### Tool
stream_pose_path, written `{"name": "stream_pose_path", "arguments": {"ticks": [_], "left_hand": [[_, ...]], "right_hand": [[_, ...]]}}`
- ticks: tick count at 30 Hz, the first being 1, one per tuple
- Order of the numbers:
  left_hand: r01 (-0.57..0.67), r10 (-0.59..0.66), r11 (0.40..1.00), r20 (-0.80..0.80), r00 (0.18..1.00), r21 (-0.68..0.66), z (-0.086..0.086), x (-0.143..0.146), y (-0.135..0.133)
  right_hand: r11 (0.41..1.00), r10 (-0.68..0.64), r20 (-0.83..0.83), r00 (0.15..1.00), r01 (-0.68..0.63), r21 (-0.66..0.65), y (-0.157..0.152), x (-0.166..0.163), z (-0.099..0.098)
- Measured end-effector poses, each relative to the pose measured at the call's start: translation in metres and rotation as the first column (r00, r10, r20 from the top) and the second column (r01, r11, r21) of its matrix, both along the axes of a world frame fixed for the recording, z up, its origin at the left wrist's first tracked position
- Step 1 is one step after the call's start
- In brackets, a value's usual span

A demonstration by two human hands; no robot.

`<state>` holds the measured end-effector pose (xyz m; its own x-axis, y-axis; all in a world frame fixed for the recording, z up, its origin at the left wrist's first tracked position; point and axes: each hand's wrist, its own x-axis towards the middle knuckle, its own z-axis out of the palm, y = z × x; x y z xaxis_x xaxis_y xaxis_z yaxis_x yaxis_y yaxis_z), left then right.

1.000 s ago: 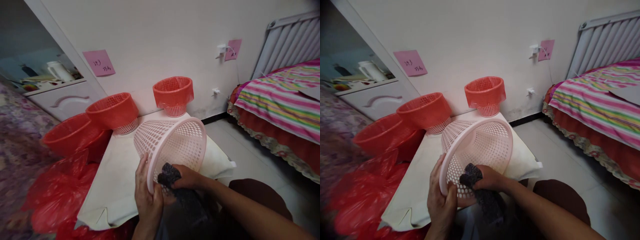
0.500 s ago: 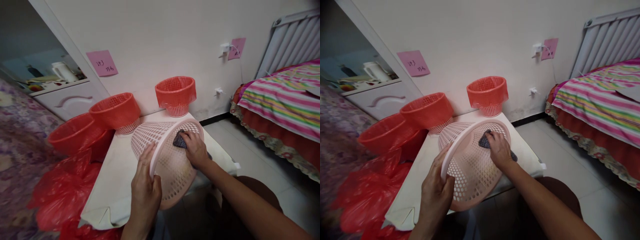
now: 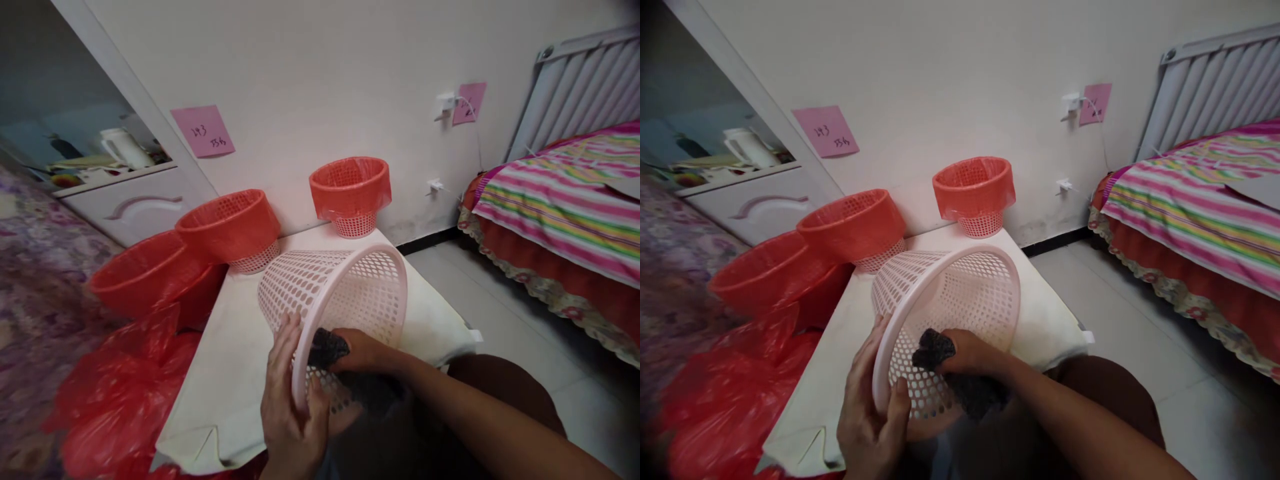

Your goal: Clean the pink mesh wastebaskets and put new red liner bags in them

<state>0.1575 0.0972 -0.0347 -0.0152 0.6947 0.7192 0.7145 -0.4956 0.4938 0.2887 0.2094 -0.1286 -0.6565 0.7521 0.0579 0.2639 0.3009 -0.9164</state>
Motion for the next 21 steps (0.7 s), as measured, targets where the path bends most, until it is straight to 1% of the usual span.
{"name": "stream_pose_path", "arguments": {"ticks": [2,5,8,11,14,17,19,21], "left_hand": [[0.01,-0.01,1.0,0.009,1.0,-0.029,-0.007,-0.003,-0.003],[0.03,-0.03,0.999,-0.013,0.999,-0.029,-0.016,-0.01,-0.004],[0.043,-0.044,0.998,-0.004,0.999,-0.035,-0.022,-0.015,-0.004],[0.041,-0.039,0.995,0.032,0.999,-0.094,-0.027,-0.017,-0.006],[0.043,-0.039,0.991,0.034,0.999,-0.129,-0.038,-0.017,-0.01],[0.001,0.013,0.981,0.07,0.997,-0.192,-0.047,-0.018,-0.014],[-0.021,0.039,0.979,0.086,0.995,-0.202,-0.046,-0.02,-0.016],[-0.007,0.017,0.985,0.06,0.998,-0.171,-0.037,-0.021,-0.015]], "right_hand": [[0.996,-0.016,-0.118,0.993,0.006,-0.088,0.0,0.001,-0.002],[0.995,-0.015,-0.156,0.988,-0.001,-0.101,0.0,0.002,-0.005],[0.999,-0.038,-0.101,0.994,0.034,-0.041,-0.002,0.001,-0.004],[0.997,-0.07,-0.008,0.998,0.07,0.038,-0.005,-0.001,-0.002],[0.993,-0.096,0.042,0.994,0.093,0.071,-0.009,-0.003,-0.001],[0.991,-0.102,0.045,0.994,0.097,0.093,-0.011,-0.007,-0.003],[0.987,-0.104,0.028,0.994,0.1,0.127,-0.012,-0.009,-0.005],[0.965,-0.14,0.017,0.99,0.132,0.227,-0.012,-0.009,-0.006]]}}
